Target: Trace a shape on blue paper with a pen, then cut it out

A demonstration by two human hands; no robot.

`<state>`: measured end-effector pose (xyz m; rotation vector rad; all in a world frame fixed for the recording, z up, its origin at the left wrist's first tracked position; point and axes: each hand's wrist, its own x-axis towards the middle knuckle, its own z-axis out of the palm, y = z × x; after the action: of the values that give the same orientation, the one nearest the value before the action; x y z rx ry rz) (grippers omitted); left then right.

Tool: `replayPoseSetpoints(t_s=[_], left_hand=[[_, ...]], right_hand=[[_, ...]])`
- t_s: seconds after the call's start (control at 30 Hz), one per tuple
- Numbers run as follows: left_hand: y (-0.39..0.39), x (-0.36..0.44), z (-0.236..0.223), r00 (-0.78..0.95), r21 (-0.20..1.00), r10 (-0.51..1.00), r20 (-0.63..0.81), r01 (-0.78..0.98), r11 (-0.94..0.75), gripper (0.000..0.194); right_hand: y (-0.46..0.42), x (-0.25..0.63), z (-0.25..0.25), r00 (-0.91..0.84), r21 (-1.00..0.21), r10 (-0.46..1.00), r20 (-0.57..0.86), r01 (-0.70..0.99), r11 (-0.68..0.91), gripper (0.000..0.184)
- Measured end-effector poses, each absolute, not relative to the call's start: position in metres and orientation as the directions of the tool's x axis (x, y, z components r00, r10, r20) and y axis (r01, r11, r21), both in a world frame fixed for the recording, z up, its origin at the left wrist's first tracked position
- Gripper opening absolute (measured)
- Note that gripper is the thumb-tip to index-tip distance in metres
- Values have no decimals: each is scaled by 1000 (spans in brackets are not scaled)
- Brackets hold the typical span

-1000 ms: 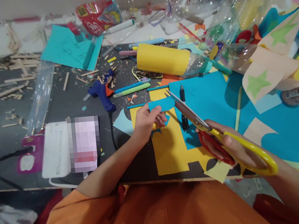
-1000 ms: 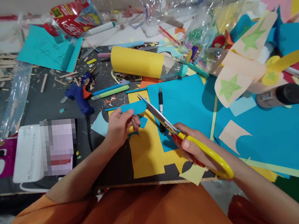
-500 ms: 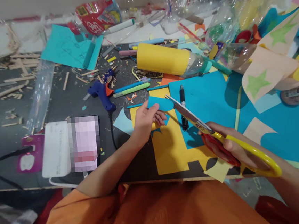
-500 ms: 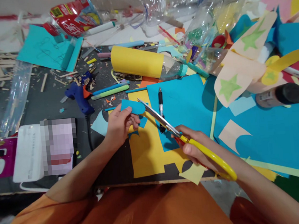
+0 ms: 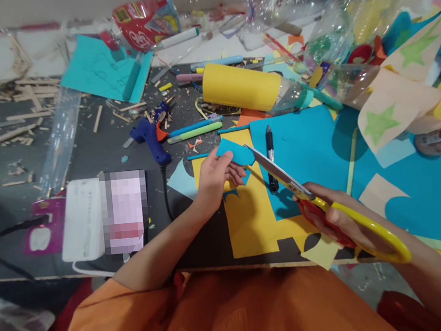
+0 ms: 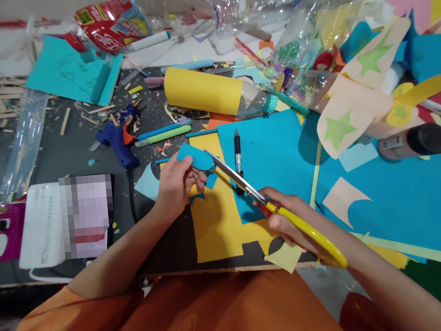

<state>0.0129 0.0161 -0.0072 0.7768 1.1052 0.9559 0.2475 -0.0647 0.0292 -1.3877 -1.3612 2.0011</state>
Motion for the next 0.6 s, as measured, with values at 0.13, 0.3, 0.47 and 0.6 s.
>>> replayPoseSetpoints(t_s=[0.13,0.3,0.47,0.6], left_hand=[[16,13,-8,154,884,916,-370,-245,398,26],[16,14,-6,145,887,921,-362,-249,388,23],[16,13,-7,128,889,923,-363,-248,385,24],[16,13,-7,118,882,919,-376,-259,394,25]], right_hand=[[-64,246,30,-451,-849,722,-525,220,-480,61],[-64,245,31,-436,-848,729,-528,231,-477,62],[-65,245,31,-451,-865,740,-499,200,-461,59],[-67,248,30,-382,-871,786,-485,291,-396,63]])
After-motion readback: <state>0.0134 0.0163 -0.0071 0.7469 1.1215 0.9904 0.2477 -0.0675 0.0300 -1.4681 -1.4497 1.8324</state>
